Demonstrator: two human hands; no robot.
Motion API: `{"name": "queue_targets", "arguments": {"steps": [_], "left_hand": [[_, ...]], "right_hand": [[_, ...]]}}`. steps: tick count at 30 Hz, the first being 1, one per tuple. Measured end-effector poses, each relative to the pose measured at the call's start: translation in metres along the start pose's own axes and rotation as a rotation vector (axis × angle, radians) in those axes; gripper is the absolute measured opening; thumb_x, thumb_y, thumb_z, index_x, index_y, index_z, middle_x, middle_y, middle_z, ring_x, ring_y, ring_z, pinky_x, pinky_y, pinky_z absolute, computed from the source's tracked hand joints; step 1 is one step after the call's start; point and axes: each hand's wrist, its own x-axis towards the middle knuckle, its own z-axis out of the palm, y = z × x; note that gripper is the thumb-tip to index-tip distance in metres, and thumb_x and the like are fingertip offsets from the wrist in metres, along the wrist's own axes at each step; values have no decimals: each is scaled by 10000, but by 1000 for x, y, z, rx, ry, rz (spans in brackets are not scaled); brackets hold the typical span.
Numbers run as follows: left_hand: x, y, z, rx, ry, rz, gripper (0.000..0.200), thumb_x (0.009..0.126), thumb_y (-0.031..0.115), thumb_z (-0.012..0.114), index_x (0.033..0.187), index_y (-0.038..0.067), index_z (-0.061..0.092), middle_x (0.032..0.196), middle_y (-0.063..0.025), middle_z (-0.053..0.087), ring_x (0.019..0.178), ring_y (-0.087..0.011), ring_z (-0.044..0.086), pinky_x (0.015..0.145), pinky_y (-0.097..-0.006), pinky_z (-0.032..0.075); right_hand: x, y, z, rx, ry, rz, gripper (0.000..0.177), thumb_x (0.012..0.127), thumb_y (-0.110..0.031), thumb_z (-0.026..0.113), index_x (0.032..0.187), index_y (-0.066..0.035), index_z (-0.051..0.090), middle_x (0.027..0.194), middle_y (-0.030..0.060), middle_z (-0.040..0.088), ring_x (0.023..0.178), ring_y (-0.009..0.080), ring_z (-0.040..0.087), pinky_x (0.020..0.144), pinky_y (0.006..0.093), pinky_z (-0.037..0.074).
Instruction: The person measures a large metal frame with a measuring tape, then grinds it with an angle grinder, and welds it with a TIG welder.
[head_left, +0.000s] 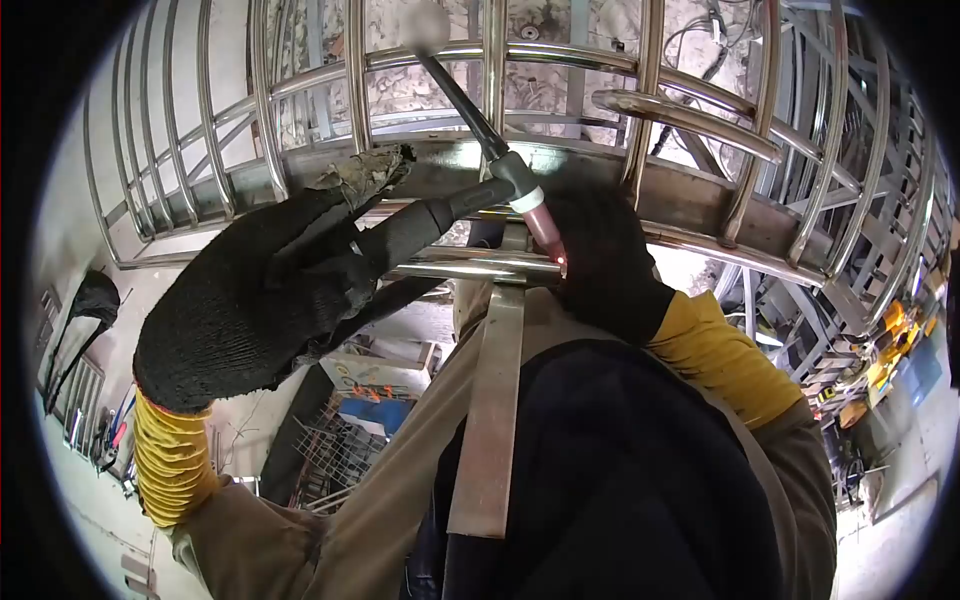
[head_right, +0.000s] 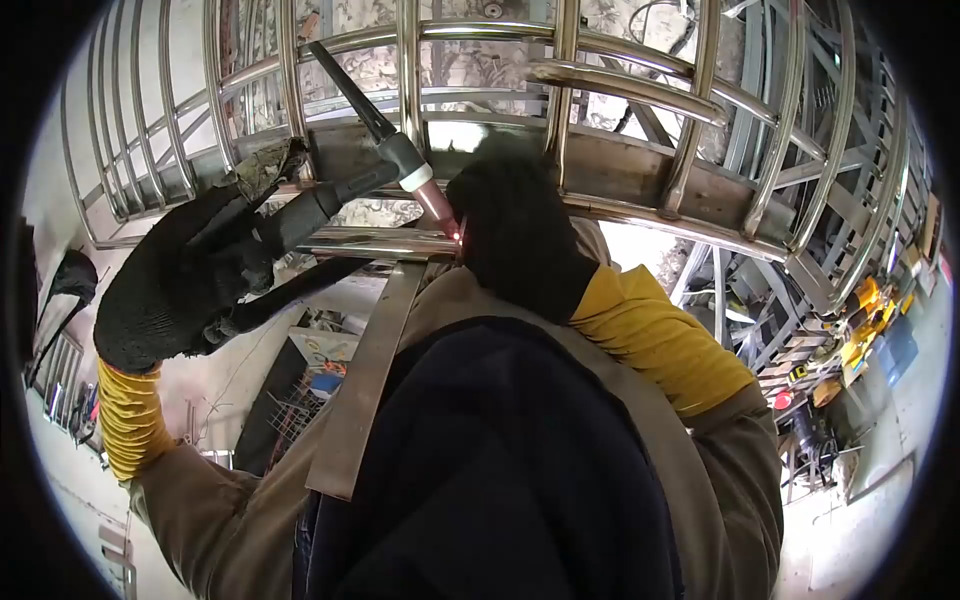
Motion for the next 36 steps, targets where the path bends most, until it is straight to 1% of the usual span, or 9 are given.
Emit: {"name": "queue_targets", "arguments": {"steps": [2,6,11,22,24,26,33,34,36], "left_hand": [[-3,4,1,-170,27,-65,794,913,24,776,1584,-48,356,1489,-190,592,1365,-265,597,1117,-383,503],[-3,-4,1,-143,25,-46,780,916,38,781,1578,-46,376,1475,-190,611,1319,-258,631,1108,-379,509],[-3,0,4,-291,32,-39,727,921,36,775,1558,-33,432,1434,-190,648,1284,-256,657,1086,-374,522],[-6,-3,3,-49,117,-38,713,902,97,793,1531,-25,480,1410,-182,667,1273,-256,664,1083,-364,519],[-5,-2,3,-55,106,-6,712,901,96,791,1531,-23,481,1405,-180,670,1272,-254,664,1081,-364,519],[-5,2,4,-178,45,-15,691,914,97,779,1529,-18,486,1378,-173,681,1254,-246,672,1078,-364,522],[-4,4,3,-137,38,-30,691,946,49,728,1558,-38,417,1420,-166,647,1246,-221,663,1072,-351,522],[-4,-1,3,-158,35,-13,700,948,43,725,1562,-45,400,1432,-168,638,1255,-220,657,1071,-347,522],[-4,-13,2,-180,33,5,708,949,37,723,1565,-51,384,1444,-170,629,1264,-218,652,1070,-343,522]], "right_hand": [[3,0,-5,31,-8,-6,236,798,-118,730,966,-62,573,973,122,575,932,336,587,880,467,463],[3,-2,-7,71,-11,-9,246,788,-100,733,977,-65,580,983,124,590,919,342,591,858,467,461],[3,-2,-8,67,-16,11,273,774,-84,725,1005,-68,580,1004,123,607,911,340,603,854,464,465],[0,1,-6,80,-34,14,286,767,-58,701,1020,-74,569,1007,122,610,919,339,615,845,462,477],[-7,6,-4,113,-156,35,633,692,-133,780,1268,2,554,1175,215,596,1070,425,600,987,535,464],[-8,6,-4,109,-171,38,635,699,-141,782,1275,2,557,1183,217,599,1078,427,600,992,536,464],[-8,4,-6,80,-269,69,654,746,-194,798,1329,1,578,1239,235,616,1131,440,599,1027,546,462],[0,0,-6,62,-95,32,255,791,-152,750,992,-71,616,1025,145,602,986,358,595,906,503,464],[0,1,-4,52,-71,17,258,784,-147,752,988,-72,612,1019,145,595,990,361,591,912,502,460]]}}
